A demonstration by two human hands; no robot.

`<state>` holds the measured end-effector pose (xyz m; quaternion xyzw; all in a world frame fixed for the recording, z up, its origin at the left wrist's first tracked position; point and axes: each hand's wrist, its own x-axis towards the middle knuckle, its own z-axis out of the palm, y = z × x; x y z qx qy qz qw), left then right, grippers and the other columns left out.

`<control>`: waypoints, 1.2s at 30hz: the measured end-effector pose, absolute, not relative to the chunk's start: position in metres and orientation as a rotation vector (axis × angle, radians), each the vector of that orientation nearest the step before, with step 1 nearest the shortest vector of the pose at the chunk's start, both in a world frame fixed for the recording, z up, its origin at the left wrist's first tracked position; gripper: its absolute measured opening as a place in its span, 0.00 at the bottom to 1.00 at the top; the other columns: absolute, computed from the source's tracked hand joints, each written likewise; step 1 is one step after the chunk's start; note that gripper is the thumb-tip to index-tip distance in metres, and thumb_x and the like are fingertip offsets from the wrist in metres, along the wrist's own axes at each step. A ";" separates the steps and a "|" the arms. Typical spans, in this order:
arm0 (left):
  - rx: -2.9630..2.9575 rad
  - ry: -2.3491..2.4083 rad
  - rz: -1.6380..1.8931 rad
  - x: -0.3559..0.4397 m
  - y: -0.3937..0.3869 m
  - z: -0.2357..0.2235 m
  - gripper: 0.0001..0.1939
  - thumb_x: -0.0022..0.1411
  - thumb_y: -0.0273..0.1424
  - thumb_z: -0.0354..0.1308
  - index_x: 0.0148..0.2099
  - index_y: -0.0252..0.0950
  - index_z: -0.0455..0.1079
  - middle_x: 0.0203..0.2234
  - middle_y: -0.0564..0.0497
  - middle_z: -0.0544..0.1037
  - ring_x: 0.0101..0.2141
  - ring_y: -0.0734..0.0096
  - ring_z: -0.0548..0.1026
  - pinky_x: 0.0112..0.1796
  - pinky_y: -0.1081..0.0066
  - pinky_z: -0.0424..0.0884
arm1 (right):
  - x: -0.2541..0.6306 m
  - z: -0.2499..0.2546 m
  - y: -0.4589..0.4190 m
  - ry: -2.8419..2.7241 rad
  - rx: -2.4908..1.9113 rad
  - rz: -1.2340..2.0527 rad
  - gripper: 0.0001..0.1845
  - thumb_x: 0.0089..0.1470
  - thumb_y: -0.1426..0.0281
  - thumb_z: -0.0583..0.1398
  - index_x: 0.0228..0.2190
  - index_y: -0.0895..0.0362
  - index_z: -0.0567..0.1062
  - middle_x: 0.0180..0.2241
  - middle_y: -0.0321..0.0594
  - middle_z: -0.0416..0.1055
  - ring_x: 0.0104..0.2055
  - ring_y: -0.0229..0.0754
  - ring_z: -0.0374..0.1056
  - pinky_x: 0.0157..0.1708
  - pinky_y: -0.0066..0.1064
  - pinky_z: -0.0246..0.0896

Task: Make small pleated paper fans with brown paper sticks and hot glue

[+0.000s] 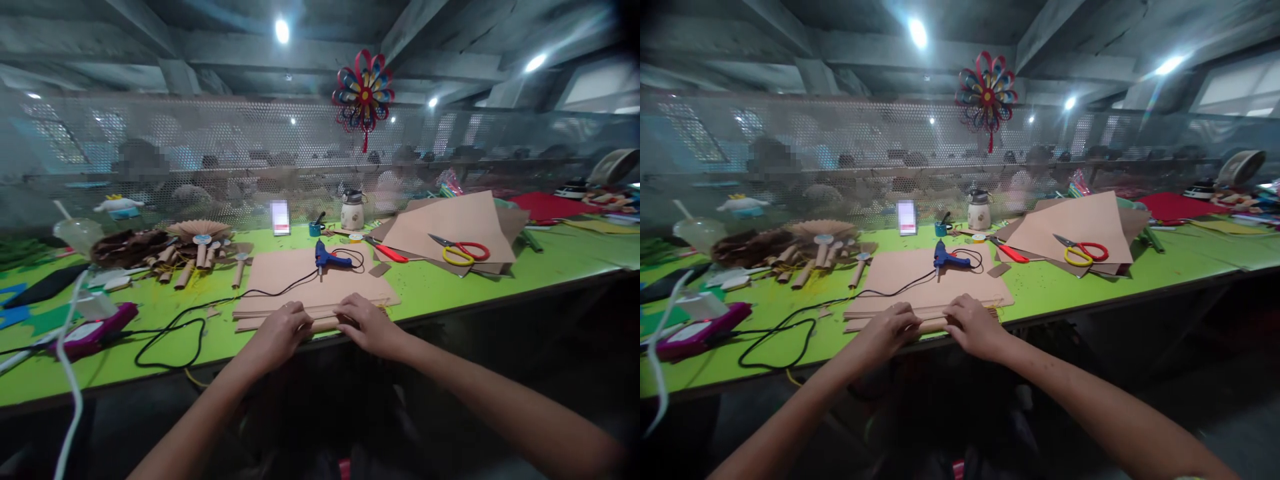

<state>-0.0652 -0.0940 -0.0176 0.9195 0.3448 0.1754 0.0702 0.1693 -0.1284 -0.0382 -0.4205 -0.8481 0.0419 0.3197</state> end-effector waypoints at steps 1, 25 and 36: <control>2.774 1.034 0.524 -0.065 -0.095 -0.017 0.11 0.67 0.28 0.50 0.34 0.36 0.73 0.31 0.49 0.70 0.33 0.68 0.69 0.34 0.70 0.61 | 0.169 -0.036 -0.127 -2.287 -1.159 0.072 0.09 0.56 0.74 0.63 0.40 0.59 0.75 0.39 0.47 0.72 0.44 0.47 0.65 0.42 0.38 0.63; 2.748 1.059 0.204 -0.059 -0.096 0.008 0.12 0.67 0.29 0.48 0.33 0.35 0.70 0.31 0.49 0.69 0.29 0.69 0.68 0.30 0.71 0.58 | 0.174 0.001 -0.103 -2.651 -0.988 0.089 0.06 0.56 0.78 0.61 0.30 0.61 0.78 0.30 0.43 0.72 0.36 0.42 0.66 0.34 0.28 0.58; 2.188 0.841 0.435 -0.052 -0.073 0.030 0.19 0.67 0.45 0.49 0.35 0.34 0.68 0.27 0.53 0.70 0.28 0.71 0.66 0.30 0.73 0.60 | 0.164 0.113 -0.064 -2.941 -1.013 0.020 0.17 0.54 0.70 0.65 0.47 0.54 0.76 0.28 0.36 0.76 0.27 0.38 0.67 0.23 0.26 0.52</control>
